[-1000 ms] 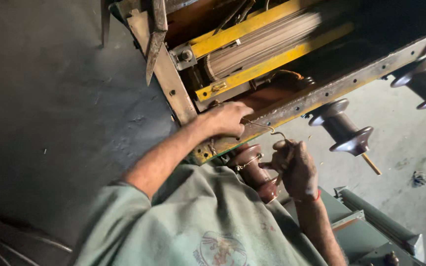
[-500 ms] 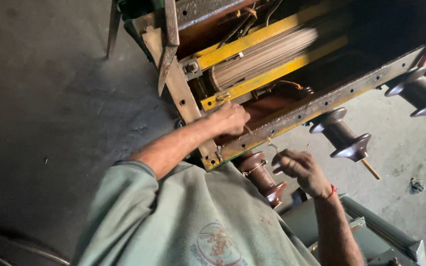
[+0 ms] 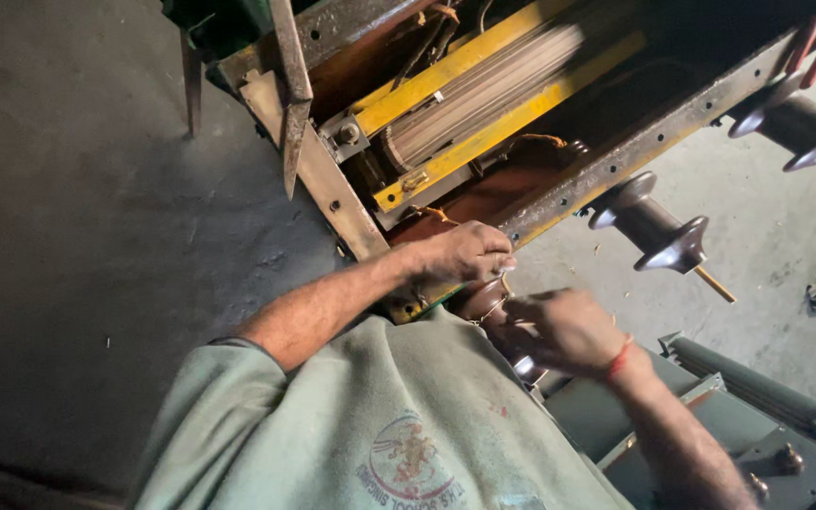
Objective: The person uses a flat metal tool to scrape the interior of a brown ceramic insulator, then uses pliers to strip and twist a copper wire. The person connects the wire to a terminal inside a yellow electrical assembly and secures it with a metal ring. The person then uses pliers to crimp the ring and adjusts the connection.
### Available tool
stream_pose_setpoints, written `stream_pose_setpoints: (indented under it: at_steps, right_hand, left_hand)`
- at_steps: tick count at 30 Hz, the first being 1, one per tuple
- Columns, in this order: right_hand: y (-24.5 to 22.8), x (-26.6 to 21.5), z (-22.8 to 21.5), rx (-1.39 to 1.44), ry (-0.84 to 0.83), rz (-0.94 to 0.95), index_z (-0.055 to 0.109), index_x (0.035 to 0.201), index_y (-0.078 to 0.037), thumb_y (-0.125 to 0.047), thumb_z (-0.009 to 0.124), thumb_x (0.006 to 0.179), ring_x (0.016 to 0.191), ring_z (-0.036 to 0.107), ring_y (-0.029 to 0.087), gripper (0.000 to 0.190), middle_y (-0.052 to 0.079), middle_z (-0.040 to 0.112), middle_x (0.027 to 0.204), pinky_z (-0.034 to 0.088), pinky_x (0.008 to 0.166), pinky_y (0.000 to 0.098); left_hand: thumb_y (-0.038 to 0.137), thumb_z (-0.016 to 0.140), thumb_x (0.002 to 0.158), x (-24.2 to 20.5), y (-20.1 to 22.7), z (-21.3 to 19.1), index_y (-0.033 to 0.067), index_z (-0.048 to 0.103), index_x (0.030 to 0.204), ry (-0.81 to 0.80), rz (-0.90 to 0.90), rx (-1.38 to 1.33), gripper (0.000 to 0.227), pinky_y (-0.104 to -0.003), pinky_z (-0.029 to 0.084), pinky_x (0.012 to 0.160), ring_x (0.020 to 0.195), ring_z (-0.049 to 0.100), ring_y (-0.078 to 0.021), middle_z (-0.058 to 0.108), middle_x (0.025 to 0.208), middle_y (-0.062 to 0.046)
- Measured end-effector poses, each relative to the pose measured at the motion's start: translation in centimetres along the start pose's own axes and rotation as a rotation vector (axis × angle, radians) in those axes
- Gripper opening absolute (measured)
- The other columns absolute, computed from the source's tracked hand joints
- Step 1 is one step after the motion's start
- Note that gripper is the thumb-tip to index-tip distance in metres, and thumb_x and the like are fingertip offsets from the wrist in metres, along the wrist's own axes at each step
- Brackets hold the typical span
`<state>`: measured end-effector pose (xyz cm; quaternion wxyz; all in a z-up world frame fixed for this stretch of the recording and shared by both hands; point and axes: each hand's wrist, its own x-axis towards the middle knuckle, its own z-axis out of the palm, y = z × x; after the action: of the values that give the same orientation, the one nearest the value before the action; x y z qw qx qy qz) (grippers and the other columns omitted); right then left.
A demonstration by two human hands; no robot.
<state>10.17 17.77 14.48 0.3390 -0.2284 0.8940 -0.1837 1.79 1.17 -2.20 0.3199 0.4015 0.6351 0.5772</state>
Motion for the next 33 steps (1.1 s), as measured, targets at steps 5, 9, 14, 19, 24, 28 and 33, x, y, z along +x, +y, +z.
stream_pose_setpoints:
  at_steps: [5,9,14,19,24,28,33]
  right_hand:
    - [2.2,0.2,1.9,-0.228,0.173,0.348,0.068,0.113,-0.013,-0.037,0.063,0.091,0.07,0.069,0.038,0.033,0.013,0.07,0.076,0.053,0.058,0.0512]
    - [6.0,-0.3,1.3,-0.163,0.341,0.359,0.067,0.115,-0.013,-0.032,0.066,0.092,0.072,0.07,0.036,0.029,0.009,0.074,0.087,0.053,0.056,0.0487]
    - [4.7,-1.7,0.3,-0.059,0.691,0.132,0.073,0.109,-0.011,-0.018,0.078,0.089,0.073,0.071,0.029,0.022,0.007,0.073,0.089,0.056,0.063,0.0389]
    - [1.4,-3.5,1.3,0.07,0.86,0.171,0.073,0.107,-0.006,-0.006,0.081,0.087,0.075,0.072,0.021,0.022,0.009,0.072,0.089,0.056,0.066,0.0324]
    - [1.3,-4.1,3.6,0.157,0.955,0.17,0.071,0.111,-0.002,-0.002,0.078,0.089,0.081,0.072,0.022,0.024,0.011,0.072,0.093,0.057,0.071,0.0324]
    - [2.0,-3.7,5.4,0.17,0.978,0.177,0.072,0.11,-0.002,-0.001,0.077,0.092,0.081,0.072,0.022,0.019,0.011,0.073,0.093,0.055,0.074,0.0328]
    - [3.0,-3.4,7.8,0.653,0.916,0.164,0.071,0.116,0.002,-0.007,0.07,0.099,0.087,0.072,0.018,0.018,0.01,0.072,0.099,0.059,0.076,0.0331]
  left_hand:
    - [0.028,0.062,0.102,-0.9,-0.5,1.1,-0.0004,0.064,0.083,0.215,-0.107,-0.336,0.034,-0.037,0.048,0.069,0.077,0.056,-0.0213,0.057,0.082,-0.011]
    - [0.023,0.06,0.1,-2.7,0.1,1.6,0.0019,0.071,0.096,0.231,0.01,-0.328,0.024,-0.032,0.051,0.076,0.084,0.063,-0.0164,0.065,0.087,-0.004]
    - [0.019,0.065,0.095,-2.9,0.1,2.5,0.0029,0.073,0.107,0.249,0.148,-0.089,0.022,-0.034,0.054,0.07,0.08,0.068,-0.0215,0.07,0.087,-0.011]
    - [0.013,0.066,0.097,-2.0,0.8,3.9,0.0075,0.076,0.115,0.371,0.222,0.037,0.022,-0.038,0.054,0.075,0.082,0.069,-0.027,0.071,0.09,-0.014]
    - [0.017,0.071,0.091,-2.1,3.5,3.6,0.0026,0.066,0.12,0.411,0.377,0.097,0.033,-0.041,0.054,0.08,0.09,0.07,-0.0286,0.072,0.101,-0.015]
    - [0.019,0.074,0.093,-2.2,5.5,4.2,0.0057,0.067,0.107,0.434,0.231,0.075,0.02,-0.039,0.055,0.078,0.088,0.07,-0.0271,0.071,0.095,-0.01]
    - [0.023,0.078,0.095,-2.3,5.1,5.0,0.0096,0.068,0.097,0.501,0.284,-0.058,0.018,-0.037,0.054,0.071,0.079,0.069,-0.025,0.069,0.088,-0.006]
